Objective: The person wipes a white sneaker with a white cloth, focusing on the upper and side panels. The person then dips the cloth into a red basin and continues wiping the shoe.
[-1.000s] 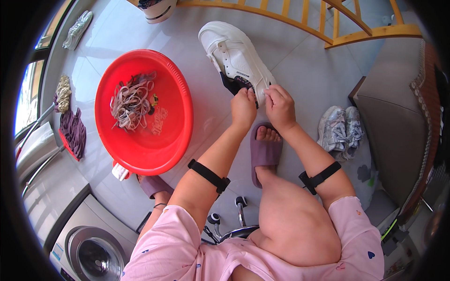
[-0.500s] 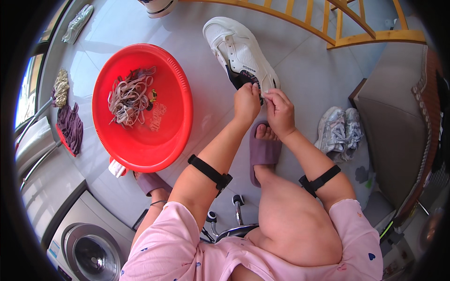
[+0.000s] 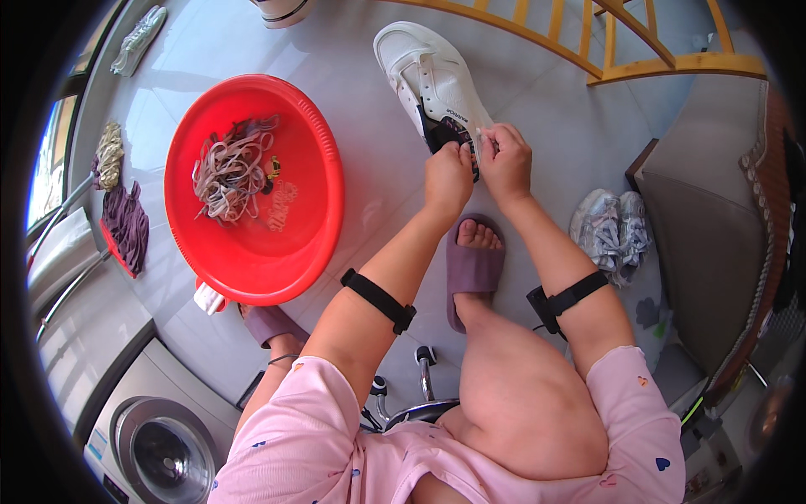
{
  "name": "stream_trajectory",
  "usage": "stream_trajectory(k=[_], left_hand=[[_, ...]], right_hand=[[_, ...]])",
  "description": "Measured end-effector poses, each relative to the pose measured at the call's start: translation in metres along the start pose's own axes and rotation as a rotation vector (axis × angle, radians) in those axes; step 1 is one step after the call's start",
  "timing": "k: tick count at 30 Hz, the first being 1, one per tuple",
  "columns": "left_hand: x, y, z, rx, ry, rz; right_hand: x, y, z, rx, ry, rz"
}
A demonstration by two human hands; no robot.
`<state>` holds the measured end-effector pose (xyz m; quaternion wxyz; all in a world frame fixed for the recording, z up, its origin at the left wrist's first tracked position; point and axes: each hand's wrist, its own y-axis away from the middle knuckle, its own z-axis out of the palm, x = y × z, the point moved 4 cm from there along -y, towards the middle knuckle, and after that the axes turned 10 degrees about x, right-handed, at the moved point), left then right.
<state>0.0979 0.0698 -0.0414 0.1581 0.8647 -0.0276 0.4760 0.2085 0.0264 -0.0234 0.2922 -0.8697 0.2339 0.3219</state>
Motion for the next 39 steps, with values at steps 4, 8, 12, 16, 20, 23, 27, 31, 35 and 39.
stream_trajectory(k=[4,8,12,16,20,23,27,31,35,39], left_hand=[[0.0,-0.001,0.001,0.02,-0.011,0.006],[-0.005,-0.002,0.0,0.008,-0.035,0.013],[-0.009,-0.003,0.0,-0.028,0.053,-0.08],[-0.002,-0.005,0.003,-0.002,-0.047,-0.005],[-0.001,-0.006,0.008,0.022,-0.076,0.021],[-0.009,-0.007,0.01,-0.014,-0.014,-0.058],[-0.017,-0.01,0.011,-0.021,0.021,-0.064],[-0.022,-0.008,0.007,-0.043,0.036,-0.094],[-0.021,-0.009,0.008,-0.072,0.055,-0.114],[-0.021,-0.011,0.004,-0.077,0.039,-0.1]], right_hand=[[-0.015,0.024,-0.019,-0.019,-0.031,-0.012],[-0.019,0.027,-0.022,-0.084,-0.115,0.035],[-0.008,0.001,-0.004,-0.07,-0.042,-0.1],[0.011,-0.015,0.008,-0.003,0.026,-0.036],[0.014,-0.006,0.001,0.038,0.022,0.042],[0.002,0.018,-0.013,0.033,-0.038,0.003],[-0.003,0.05,-0.025,-0.026,-0.209,0.174],[-0.006,0.027,-0.016,-0.011,-0.16,-0.032],[-0.005,-0.003,-0.004,0.029,-0.01,-0.025],[-0.021,0.023,-0.016,0.008,-0.083,-0.013]])
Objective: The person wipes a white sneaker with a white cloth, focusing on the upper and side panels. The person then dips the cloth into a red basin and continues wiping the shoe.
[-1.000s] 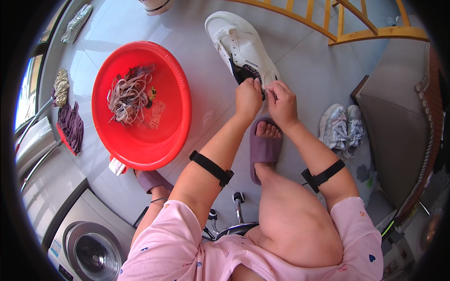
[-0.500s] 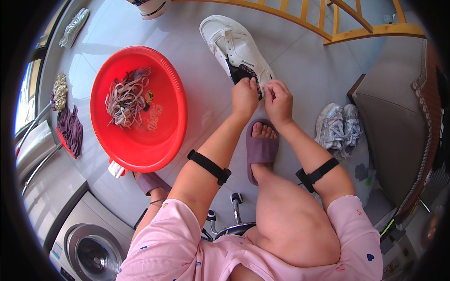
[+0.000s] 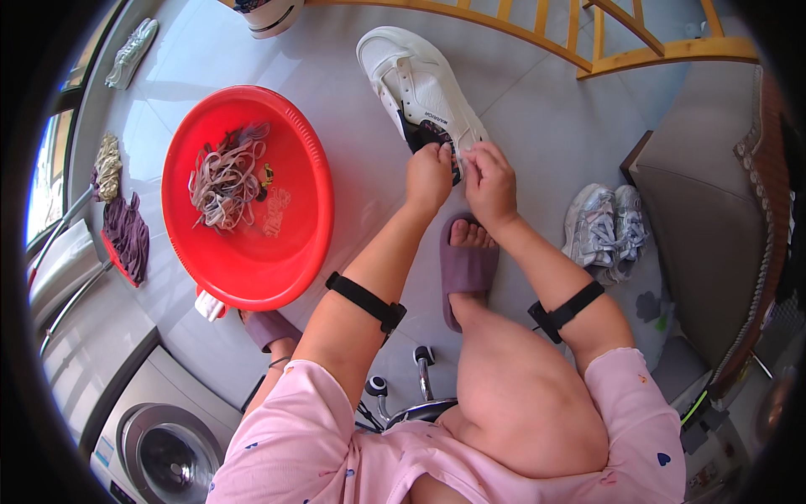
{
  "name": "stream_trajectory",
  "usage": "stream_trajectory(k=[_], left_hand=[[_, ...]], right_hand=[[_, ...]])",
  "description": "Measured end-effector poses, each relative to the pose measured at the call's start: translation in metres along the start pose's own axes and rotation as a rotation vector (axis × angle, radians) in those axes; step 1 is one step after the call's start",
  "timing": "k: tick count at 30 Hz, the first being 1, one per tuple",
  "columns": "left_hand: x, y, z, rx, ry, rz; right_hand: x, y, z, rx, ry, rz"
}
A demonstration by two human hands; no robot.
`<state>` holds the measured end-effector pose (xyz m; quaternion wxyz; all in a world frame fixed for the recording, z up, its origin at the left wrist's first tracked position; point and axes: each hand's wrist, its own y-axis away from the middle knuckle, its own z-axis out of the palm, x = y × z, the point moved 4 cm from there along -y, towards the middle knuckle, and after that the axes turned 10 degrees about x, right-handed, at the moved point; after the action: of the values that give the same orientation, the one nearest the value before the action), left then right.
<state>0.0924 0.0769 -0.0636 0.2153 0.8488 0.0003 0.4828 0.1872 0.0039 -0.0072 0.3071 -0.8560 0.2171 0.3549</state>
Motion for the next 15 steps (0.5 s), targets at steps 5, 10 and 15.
stream_trajectory(k=[5,10,15], left_hand=[[-0.002,0.003,-0.004,-0.01,0.034,-0.023],[0.001,0.003,-0.005,0.003,0.018,-0.002],[-0.007,0.005,-0.007,0.017,0.044,-0.01]], right_hand=[[0.0,-0.004,0.006,-0.059,-0.011,-0.154],[0.003,-0.016,0.006,-0.013,0.029,-0.097],[-0.006,0.011,-0.001,-0.041,-0.029,-0.083]])
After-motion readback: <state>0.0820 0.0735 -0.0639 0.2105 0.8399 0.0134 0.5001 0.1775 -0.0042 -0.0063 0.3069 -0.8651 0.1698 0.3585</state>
